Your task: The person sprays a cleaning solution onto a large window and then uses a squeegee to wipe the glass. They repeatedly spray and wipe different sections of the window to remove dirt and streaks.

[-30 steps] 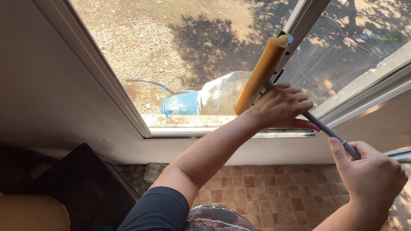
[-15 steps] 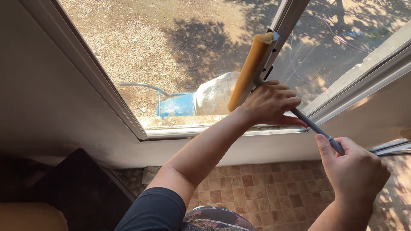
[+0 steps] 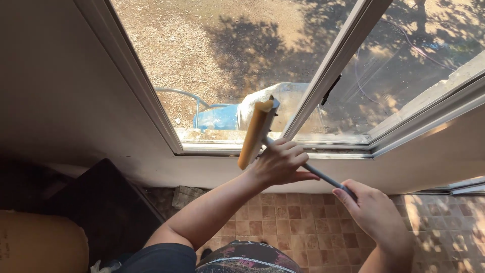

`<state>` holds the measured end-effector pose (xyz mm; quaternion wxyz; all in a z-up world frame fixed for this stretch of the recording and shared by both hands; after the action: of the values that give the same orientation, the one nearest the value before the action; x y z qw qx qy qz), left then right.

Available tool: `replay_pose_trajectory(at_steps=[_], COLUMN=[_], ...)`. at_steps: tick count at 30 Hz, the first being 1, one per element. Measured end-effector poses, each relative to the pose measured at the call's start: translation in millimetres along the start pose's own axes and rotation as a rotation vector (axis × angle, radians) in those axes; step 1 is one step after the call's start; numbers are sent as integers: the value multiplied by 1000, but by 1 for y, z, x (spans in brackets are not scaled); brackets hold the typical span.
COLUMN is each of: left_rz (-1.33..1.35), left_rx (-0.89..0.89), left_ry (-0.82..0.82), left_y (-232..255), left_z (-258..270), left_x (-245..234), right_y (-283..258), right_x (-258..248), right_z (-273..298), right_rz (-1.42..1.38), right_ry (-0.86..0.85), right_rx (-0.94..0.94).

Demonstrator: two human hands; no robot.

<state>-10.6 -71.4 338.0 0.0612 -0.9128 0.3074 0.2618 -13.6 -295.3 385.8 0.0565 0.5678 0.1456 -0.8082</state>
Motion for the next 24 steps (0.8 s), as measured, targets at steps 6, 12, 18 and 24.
replay_pose_trajectory(at_steps=[6, 12, 18, 24], left_rz=[-174, -256, -295, -295], left_rx=[-97, -114, -122, -132], left_ry=[-95, 78, 71, 102], left_y=[-47, -91, -121, -139], left_z=[65, 72, 66, 61], left_x=[-22, -67, -109, -128], right_y=[-49, -94, -151, -173], right_x=[40, 53, 29, 24], right_z=[-49, -78, -76, -86], right_rz=[-69, -117, -139, -107], right_ry=[-64, 145, 197, 270], right_rx=[-245, -406, -463, -501])
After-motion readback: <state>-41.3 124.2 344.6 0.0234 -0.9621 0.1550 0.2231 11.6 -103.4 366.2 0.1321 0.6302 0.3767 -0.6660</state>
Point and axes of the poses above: each hand's wrist, its own z-axis away from the middle knuckle, its own x-axis out of the palm, y = z × x, the point moved 2 cm from there along -z, towards the middle knuckle, and after that the axes turned 4 degrees about -x, right-handed, at the moved point
